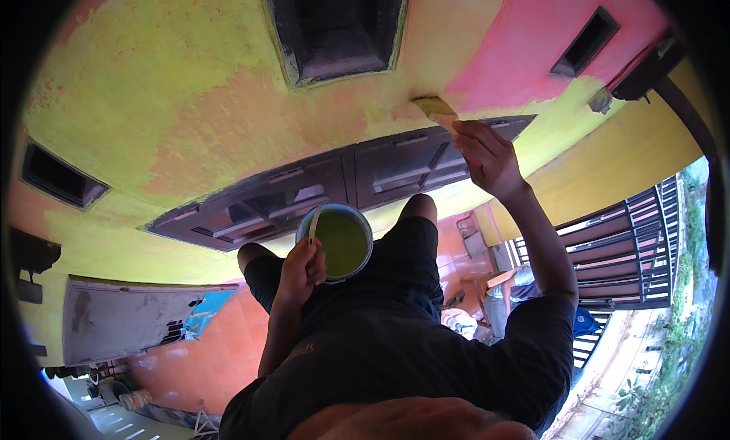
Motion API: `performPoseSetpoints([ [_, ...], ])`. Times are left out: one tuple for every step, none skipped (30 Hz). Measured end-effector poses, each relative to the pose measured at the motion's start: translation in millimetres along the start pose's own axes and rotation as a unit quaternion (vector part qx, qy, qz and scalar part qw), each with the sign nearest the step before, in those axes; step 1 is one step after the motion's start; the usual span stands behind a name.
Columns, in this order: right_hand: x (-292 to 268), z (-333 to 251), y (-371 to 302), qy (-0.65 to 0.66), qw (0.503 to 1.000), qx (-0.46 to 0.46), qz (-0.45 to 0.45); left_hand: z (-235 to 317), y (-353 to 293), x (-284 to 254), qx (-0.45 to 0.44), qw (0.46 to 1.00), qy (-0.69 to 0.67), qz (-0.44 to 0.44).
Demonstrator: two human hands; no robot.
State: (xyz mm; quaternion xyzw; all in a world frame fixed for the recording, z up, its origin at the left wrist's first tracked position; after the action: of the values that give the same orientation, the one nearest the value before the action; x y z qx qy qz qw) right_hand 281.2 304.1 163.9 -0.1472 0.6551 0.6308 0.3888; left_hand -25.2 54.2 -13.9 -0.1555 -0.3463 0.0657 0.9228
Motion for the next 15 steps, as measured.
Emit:
performPoseSetpoints([
  [-12,6,12,-0.012,1.000,-0.011,0.016,0,1,0,0.003,1.000,0.004,0.003],
  [-24,12,24,-0.026,0.998,-0.018,0.054,-1,2,1,0.006,1.000,0.008,0.007],
  [-35,18,34,-0.040,0.996,-0.015,0.082,-1,2,1,0.006,1.000,0.010,0.001],
  [-43,21,41,-0.050,0.991,-0.044,0.117,0,3,1,0.007,1.000,0.012,-0.004],
  [-47,24,45,-0.057,0.988,-0.043,0.140,0,2,0,0.008,1.000,0.013,-0.009],
  [-45,23,44,-0.060,0.985,-0.049,0.153,0,2,0,0.006,1.000,0.009,-0.008],
  [-41,22,41,-0.067,0.984,-0.071,0.149,0,2,0,0.005,1.000,0.004,-0.007],
  [-32,19,34,-0.074,0.984,-0.080,0.140,0,2,0,0.004,1.000,-0.006,-0.008],
  [-21,16,25,-0.083,0.986,-0.078,0.118,0,2,0,0.004,1.000,-0.003,-0.007],
  [-10,12,12,-0.075,0.991,-0.062,0.093,0,2,-1,0.004,1.000,-0.005,-0.007],
  [3,11,2,-0.059,0.993,-0.062,0.081,-1,1,-1,0.002,1.000,-0.006,-0.006],
  [14,8,-11,-0.046,0.996,-0.053,0.050,-1,0,-1,0.000,1.000,-0.009,-0.005],
  [25,4,-23,-0.032,0.999,-0.034,0.024,-1,0,-1,-0.001,1.000,-0.011,-0.005],
  [35,-1,-32,-0.011,1.000,-0.024,0.006,-1,0,-1,-0.002,1.000,-0.013,-0.005],
  [42,-5,-40,0.013,1.000,-0.016,0.009,-1,0,-1,-0.004,1.000,-0.012,-0.006],
])
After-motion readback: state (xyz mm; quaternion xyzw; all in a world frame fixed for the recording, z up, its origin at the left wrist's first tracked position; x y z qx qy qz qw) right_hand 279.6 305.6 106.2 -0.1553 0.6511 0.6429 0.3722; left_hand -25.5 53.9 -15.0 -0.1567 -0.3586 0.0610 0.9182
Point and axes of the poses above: each hand's wrist, its own y-axis towards the middle knuckle, its own x-axis out of the palm, z = x × y, the point moved 2 cm from there along y, towards the middle knuckle, and after that the axes turned 2 degrees about -z, right-handed, at the moved point
